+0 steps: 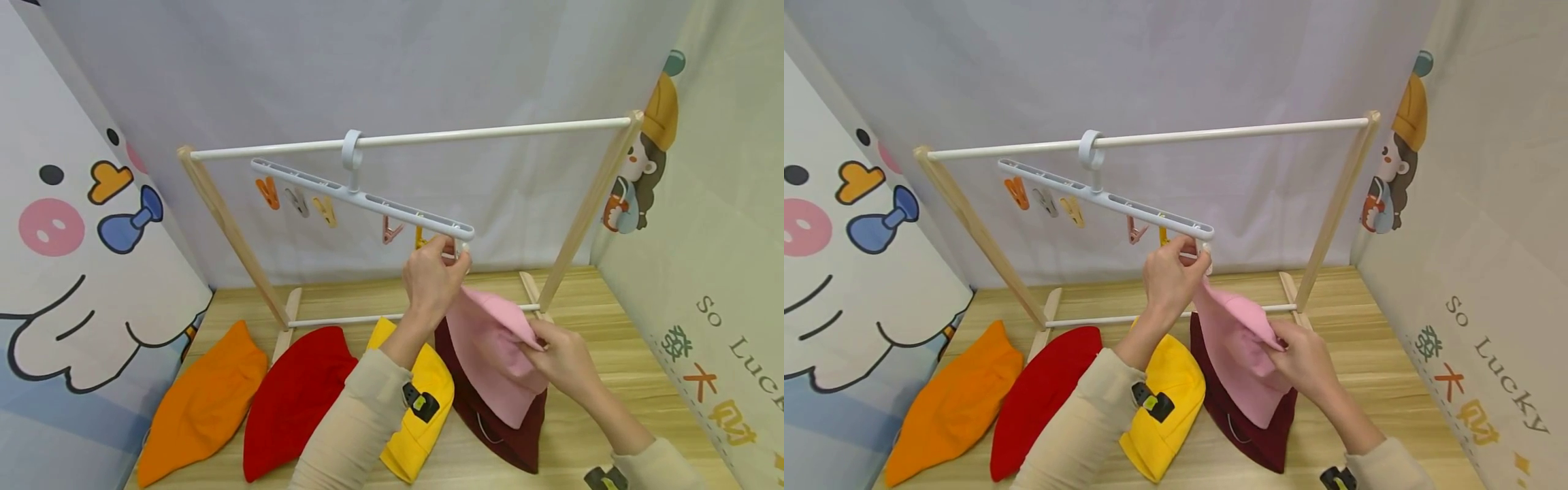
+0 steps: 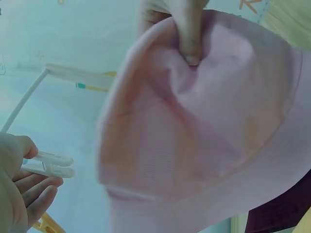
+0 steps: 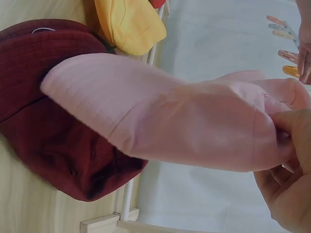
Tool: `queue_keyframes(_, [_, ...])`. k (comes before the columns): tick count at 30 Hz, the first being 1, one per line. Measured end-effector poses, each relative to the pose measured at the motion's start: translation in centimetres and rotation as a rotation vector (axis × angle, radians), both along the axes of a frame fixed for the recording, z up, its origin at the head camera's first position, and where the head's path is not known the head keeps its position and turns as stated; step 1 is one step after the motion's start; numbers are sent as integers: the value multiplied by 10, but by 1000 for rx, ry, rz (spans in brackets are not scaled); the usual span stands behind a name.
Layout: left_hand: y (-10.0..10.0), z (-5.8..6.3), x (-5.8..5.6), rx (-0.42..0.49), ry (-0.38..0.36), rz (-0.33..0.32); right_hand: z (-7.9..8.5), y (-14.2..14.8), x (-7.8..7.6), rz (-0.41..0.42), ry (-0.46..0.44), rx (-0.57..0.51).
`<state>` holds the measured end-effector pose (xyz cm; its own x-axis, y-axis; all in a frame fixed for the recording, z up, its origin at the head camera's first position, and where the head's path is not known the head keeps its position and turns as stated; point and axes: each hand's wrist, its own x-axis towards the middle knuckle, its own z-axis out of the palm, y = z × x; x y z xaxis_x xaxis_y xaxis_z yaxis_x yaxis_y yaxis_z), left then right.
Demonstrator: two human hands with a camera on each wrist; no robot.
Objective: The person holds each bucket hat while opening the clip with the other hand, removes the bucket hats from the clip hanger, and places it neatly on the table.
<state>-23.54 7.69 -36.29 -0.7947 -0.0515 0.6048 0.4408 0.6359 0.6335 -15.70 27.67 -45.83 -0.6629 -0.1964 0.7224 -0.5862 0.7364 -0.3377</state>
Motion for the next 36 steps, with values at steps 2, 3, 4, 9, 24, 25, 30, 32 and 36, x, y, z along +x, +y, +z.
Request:
queue_keyframes(2, [0, 3, 1, 16, 1, -5, -2, 2, 0, 1, 4, 3])
queue_keyframes(3, [0, 4, 1, 22, 3, -8, -2, 3, 0, -1, 3, 3])
queue_keyframes(4, [-1, 4, 1, 27, 5, -12, -3, 4, 0, -6, 3, 2])
queue_keyframes(9, [-1, 6, 2, 45, 5, -23, -2, 9, 1, -32, -10, -7])
queue_keyframes(24, [1, 7, 3, 44, -6, -32, 12, 24, 6, -100, -9, 7])
queue_keyframes(25, [0, 7, 3, 41, -5, -33, 13, 26, 6, -109, -10, 7])
queue_keyframes(30, [0, 6, 3, 19, 4, -25, 18, 35, 6, -153, -19, -11])
queue_keyframes(32, [0, 6, 3, 11, 5, -22, 21, 39, 7, -174, -21, -26])
queue_keyframes(36, [0, 6, 3, -6, 11, -22, 25, 46, 9, -201, -18, -48])
